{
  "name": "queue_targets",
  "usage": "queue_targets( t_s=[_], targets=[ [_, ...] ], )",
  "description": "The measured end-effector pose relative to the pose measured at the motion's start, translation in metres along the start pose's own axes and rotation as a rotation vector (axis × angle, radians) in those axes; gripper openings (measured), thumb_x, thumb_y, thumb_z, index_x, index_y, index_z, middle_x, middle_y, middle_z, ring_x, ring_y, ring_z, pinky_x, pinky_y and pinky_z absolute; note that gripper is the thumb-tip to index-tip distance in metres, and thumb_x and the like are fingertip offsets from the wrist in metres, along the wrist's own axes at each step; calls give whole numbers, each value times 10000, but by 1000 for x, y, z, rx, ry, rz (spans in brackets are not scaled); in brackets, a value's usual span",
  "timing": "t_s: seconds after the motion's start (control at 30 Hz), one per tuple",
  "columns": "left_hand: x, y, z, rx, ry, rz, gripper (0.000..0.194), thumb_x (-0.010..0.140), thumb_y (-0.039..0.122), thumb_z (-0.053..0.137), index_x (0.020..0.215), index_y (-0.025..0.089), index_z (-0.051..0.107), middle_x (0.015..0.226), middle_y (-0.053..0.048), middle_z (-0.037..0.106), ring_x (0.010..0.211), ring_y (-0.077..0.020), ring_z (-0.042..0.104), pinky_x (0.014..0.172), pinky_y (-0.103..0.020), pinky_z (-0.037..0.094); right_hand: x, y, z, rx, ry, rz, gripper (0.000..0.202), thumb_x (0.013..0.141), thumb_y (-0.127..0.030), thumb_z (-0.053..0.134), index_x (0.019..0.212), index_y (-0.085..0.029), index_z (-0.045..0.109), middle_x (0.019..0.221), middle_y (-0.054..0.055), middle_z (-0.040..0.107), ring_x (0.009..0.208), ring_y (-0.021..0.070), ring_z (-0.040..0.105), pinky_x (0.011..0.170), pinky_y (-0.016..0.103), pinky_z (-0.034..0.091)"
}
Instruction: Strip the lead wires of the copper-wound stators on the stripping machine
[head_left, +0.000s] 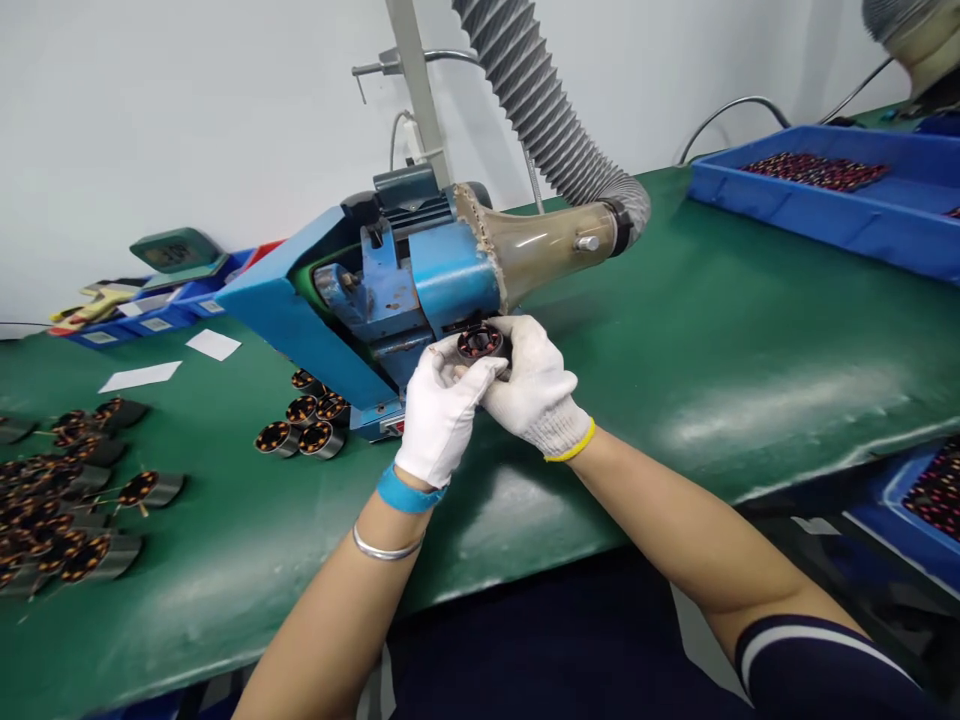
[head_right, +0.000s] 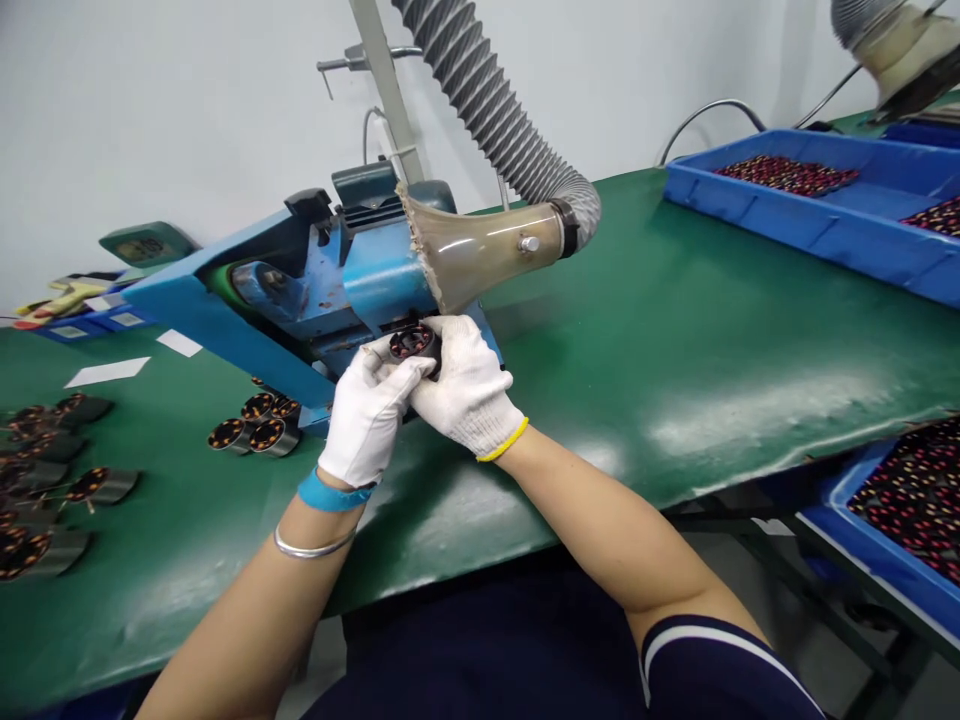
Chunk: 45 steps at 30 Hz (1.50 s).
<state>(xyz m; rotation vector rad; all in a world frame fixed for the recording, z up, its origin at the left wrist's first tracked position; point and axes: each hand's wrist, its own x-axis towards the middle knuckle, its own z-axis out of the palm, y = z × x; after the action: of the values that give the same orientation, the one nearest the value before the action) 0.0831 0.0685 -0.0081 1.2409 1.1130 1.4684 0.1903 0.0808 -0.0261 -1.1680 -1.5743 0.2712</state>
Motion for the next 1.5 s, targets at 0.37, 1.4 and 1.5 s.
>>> queue_targets(
  t_s=[0.37, 1.4, 1.5],
  targets=[
    [-29, -1, -55, -123, -345, -135, 863, 579, 312, 866, 1353, 303, 487, 1503, -80, 452, 1365, -334, 460, 1058, -439, 496, -13, -2, 4, -109, -219, -377, 639, 806, -583, 601, 1249, -123, 577, 1211, 172, 631, 1059, 318, 605, 916, 461, 510],
    [-25, 1, -48, -20, -183, -216, 620, 610, 306, 856, 1143, 177, 567, 1023, -86, 692, 740, -199, 704, 741, -397, 614, 2, -1, -19, 266, -204, -31, 566, 791, -207, 499, 1357, -183, 481, 946, 30, 682, 763, 157, 657, 712, 291, 583],
    [-23, 1, -47, 12, -141, -140, 544, 589, 313, 861, 1049, 169, 606, 996, -82, 708, 870, -221, 701, 840, -390, 591, 0, -10, -26, 87, -351, -319, 617, 751, -211, 537, 1366, -176, 501, 1044, 63, 688, 841, 197, 663, 758, 328, 579]
  ],
)
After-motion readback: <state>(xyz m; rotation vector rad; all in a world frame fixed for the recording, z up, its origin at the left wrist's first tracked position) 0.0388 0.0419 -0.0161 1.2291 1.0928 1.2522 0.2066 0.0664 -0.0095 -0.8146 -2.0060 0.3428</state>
